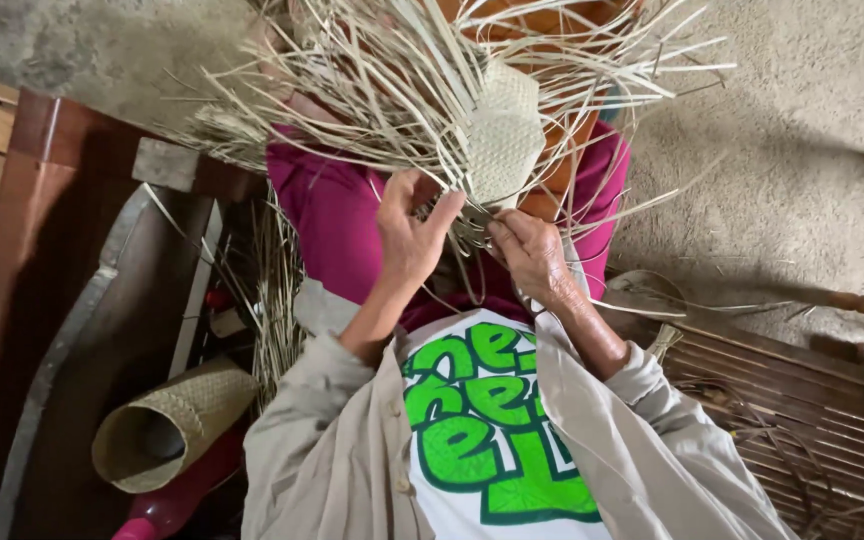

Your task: Weaving dried plant fibers together to create a mat or textile using expert hand movements.

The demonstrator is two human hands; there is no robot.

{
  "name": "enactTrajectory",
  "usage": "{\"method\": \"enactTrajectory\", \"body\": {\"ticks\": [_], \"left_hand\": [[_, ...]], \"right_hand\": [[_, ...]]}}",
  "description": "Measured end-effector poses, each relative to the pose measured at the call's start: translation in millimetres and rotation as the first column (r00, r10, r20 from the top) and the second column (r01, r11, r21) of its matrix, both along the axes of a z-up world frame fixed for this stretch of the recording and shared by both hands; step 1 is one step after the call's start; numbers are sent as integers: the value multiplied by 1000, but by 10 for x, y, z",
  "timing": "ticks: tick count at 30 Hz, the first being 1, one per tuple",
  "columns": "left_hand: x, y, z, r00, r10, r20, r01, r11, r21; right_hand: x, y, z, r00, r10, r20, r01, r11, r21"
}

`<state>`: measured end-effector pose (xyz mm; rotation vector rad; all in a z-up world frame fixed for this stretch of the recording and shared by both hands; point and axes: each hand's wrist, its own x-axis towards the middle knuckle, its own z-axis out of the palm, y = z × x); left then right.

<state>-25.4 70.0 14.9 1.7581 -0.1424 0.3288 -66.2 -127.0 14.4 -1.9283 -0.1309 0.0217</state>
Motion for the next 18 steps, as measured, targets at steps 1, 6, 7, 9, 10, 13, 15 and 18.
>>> {"method": "enactTrajectory", "body": {"ticks": [1,6,7,9,10,13,15,18], "left_hand": [[-11,-49,-177,1000,18,-10,-19,995,-97],[75,-120,115,997,-37,-71,38,999,10],[93,-116,-27,1000,12,-18,-11,999,35],[154,-26,127,999,37,38,-40,997,64],[201,29,415,972,80,221,-105,989,104],[247,86,257,918,133,372,-178,980,88],[223,61,66,926,170,338,-199,979,54],[133,-90,110,955,150,254,-142,989,-51]], "right_hand": [[-15,3,25,1000,0,-6,0,999,-32],[25,61,98,1000,-18,-14,18,999,-45],[28,70,106,1000,-18,-24,17,999,-50],[37,96,103,999,-40,-31,38,998,-49],[45,86,95,998,-41,-40,40,999,-29],[42,81,51,997,-65,-49,65,998,-2],[66,99,48,996,-69,-55,69,998,5],[57,117,77,998,-32,-59,33,999,15]]}}
